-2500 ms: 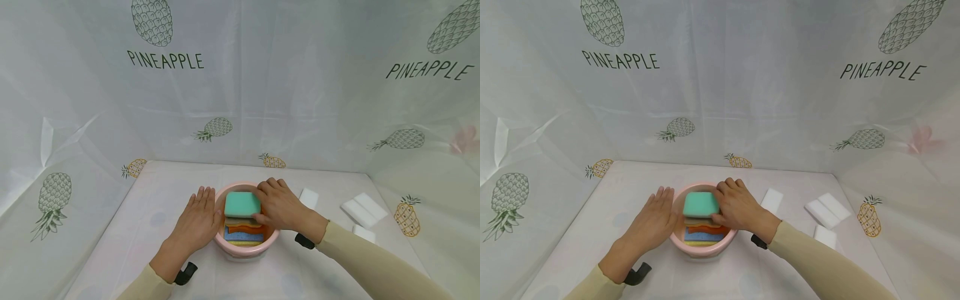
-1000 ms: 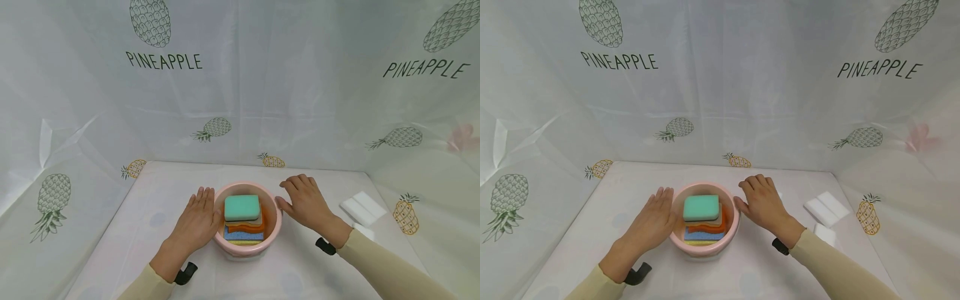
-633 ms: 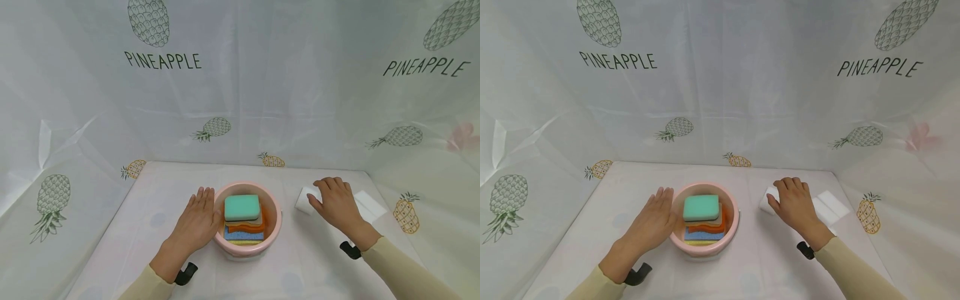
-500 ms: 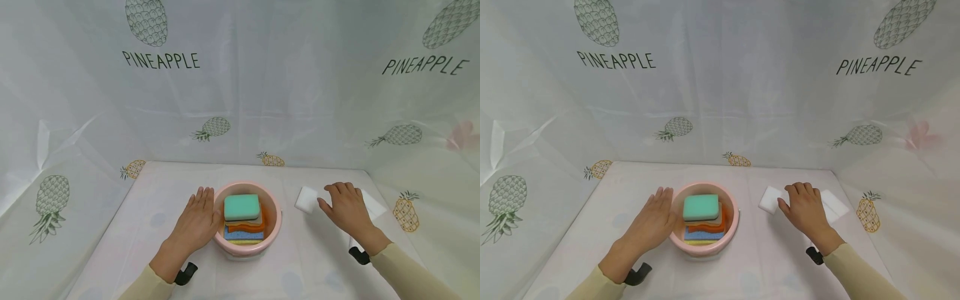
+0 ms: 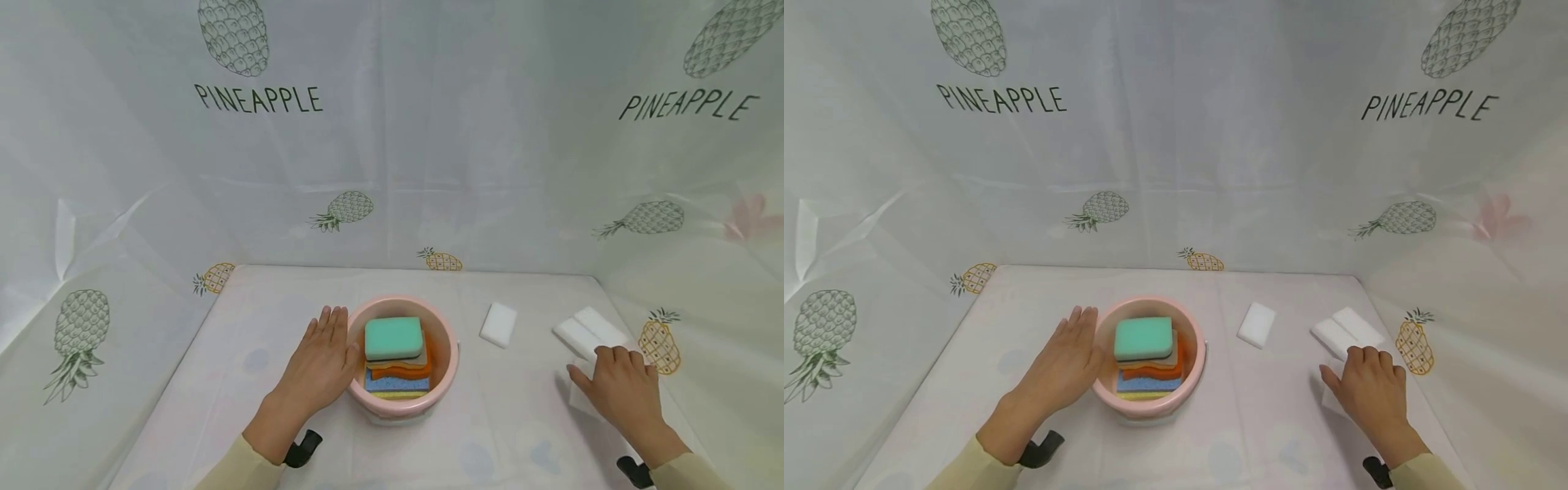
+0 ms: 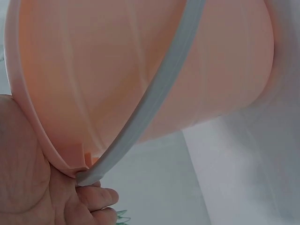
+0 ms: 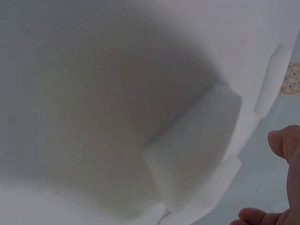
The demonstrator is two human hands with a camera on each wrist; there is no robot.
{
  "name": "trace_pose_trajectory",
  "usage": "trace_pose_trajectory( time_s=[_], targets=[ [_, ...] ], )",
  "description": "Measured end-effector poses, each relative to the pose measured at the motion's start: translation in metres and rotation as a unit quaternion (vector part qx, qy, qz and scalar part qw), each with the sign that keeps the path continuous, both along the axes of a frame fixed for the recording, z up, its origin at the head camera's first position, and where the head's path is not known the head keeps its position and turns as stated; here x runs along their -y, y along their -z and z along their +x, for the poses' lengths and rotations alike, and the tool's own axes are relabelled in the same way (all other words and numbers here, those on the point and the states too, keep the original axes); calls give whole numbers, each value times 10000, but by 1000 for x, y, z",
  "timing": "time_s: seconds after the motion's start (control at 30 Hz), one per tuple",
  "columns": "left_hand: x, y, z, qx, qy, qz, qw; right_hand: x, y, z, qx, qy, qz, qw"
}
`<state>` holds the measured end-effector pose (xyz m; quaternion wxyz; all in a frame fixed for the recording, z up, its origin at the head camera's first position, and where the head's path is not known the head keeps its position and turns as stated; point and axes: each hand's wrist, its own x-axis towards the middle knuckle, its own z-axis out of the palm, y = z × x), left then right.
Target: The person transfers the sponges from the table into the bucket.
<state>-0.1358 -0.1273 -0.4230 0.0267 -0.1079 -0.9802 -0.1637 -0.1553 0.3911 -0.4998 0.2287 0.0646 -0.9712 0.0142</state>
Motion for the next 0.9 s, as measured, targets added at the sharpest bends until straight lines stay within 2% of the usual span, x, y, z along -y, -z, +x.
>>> trace_pose_trajectory(
  time_s=[0.1,0.23,0.33,0.5,0.63,0.77,0.9],
  targets=[
    [0,0,1,-29,12,35,10000,-3,11,14,107,323,60,9994],
    [0,-1,2,-81,66,123,9999,-5,19,27,867,973,-208,9913],
    [0,-2,2,-97,108,142,9998,-5,21,31,1405,1314,-388,9806],
    [1,-3,3,-105,138,173,9997,-4,20,31,1984,1577,-429,9664],
    [1,-3,3,-130,158,185,9996,-1,19,28,2213,1645,-396,9604],
    [1,-3,3,-142,160,180,9996,4,18,24,2043,1444,-376,9675],
    [1,-3,2,-99,151,193,9997,11,18,18,1812,998,-309,9779]
  ],
)
